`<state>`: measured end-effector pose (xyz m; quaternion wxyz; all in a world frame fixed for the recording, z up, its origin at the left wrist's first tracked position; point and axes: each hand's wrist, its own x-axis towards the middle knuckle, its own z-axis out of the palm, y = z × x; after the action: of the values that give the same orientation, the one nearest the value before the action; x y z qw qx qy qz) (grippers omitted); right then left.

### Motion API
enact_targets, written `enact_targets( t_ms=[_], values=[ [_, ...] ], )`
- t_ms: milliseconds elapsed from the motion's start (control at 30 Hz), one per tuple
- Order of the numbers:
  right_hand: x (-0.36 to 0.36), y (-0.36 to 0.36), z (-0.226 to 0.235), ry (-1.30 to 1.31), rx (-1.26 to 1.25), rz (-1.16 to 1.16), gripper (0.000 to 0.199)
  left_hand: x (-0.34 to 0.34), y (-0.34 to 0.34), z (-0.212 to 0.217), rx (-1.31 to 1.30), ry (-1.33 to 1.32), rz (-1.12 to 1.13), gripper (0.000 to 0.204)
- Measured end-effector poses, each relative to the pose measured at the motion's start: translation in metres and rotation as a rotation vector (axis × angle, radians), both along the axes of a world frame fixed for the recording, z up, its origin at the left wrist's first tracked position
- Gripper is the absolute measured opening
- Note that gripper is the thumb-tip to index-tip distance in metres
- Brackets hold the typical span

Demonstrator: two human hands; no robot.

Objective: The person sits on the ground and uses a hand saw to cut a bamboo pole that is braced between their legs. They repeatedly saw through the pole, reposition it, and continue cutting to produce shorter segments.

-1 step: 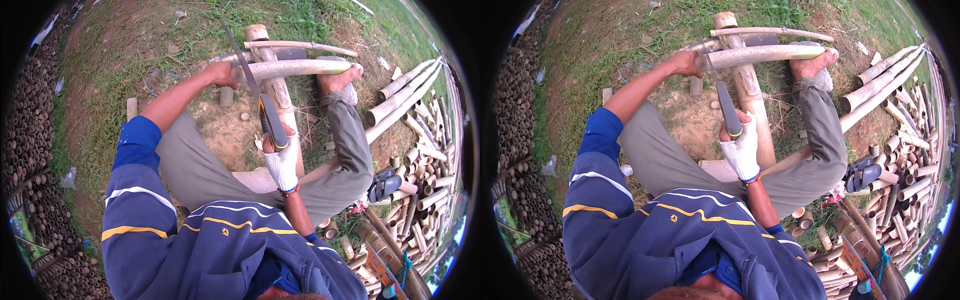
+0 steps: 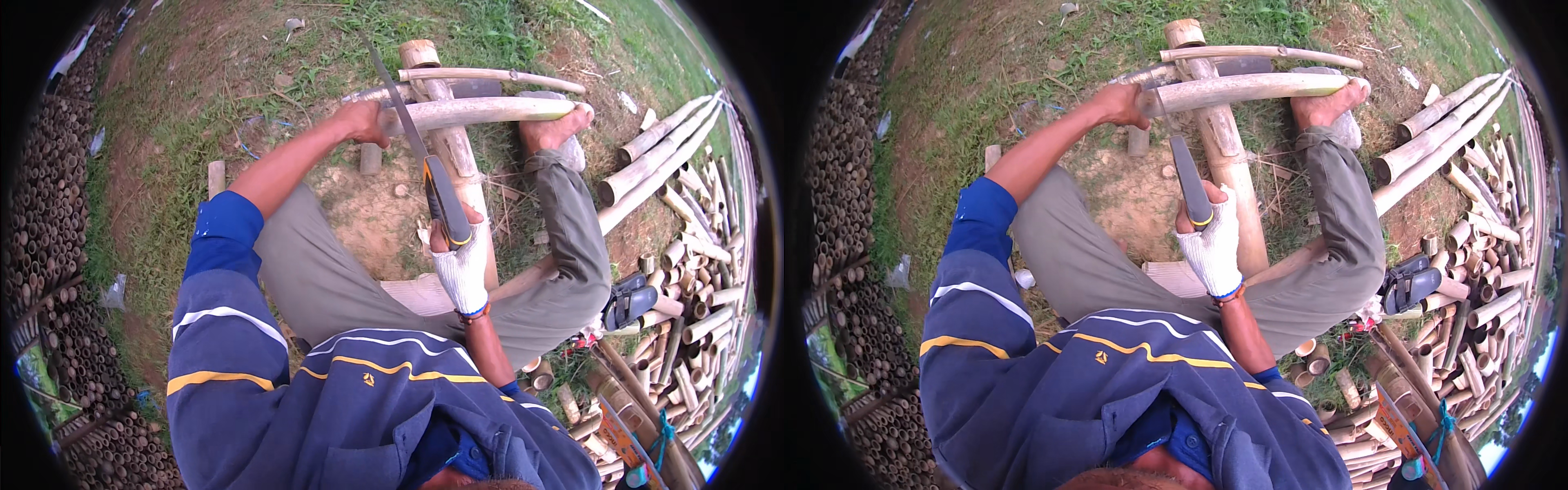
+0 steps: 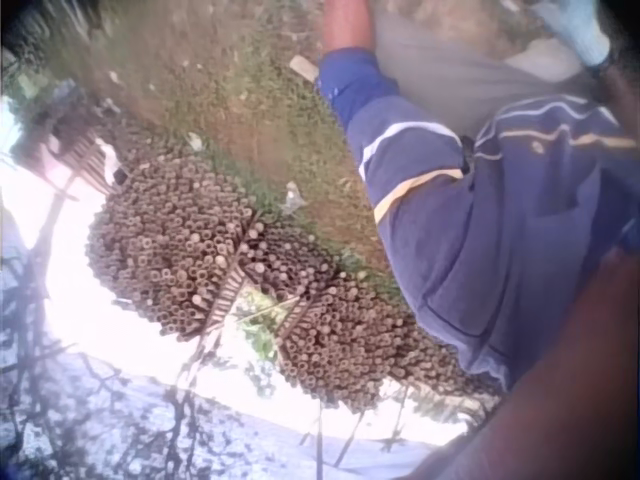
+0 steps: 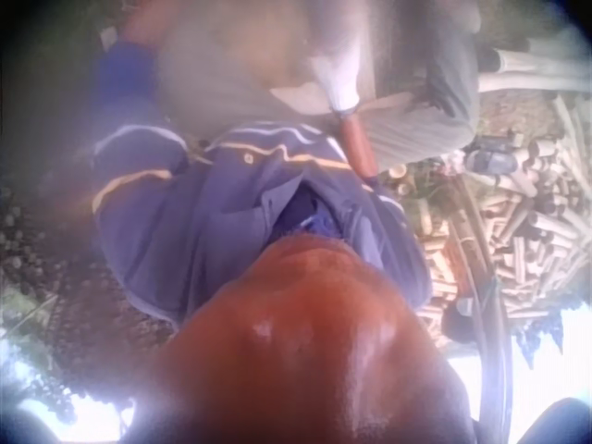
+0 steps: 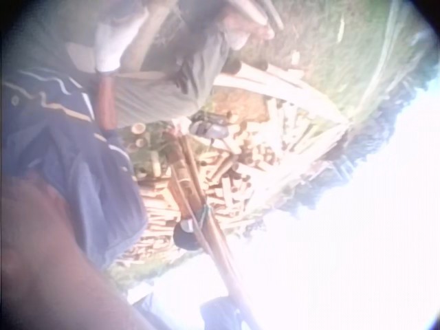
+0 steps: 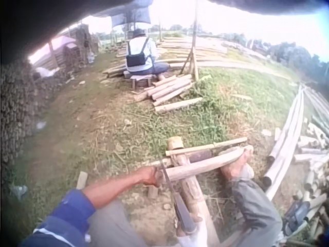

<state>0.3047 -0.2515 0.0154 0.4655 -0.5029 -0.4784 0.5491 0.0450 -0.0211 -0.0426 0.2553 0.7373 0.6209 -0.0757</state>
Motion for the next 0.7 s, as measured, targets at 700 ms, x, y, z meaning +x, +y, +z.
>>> enact_targets(
  t_ms=[700],
  values=[
    [0.02,-0.019,0.021,-0.219,0.053,0.056,0.063,-0.007,0.014,0.001,-0.053,-0.04,-0.046,0.082]
  ],
)
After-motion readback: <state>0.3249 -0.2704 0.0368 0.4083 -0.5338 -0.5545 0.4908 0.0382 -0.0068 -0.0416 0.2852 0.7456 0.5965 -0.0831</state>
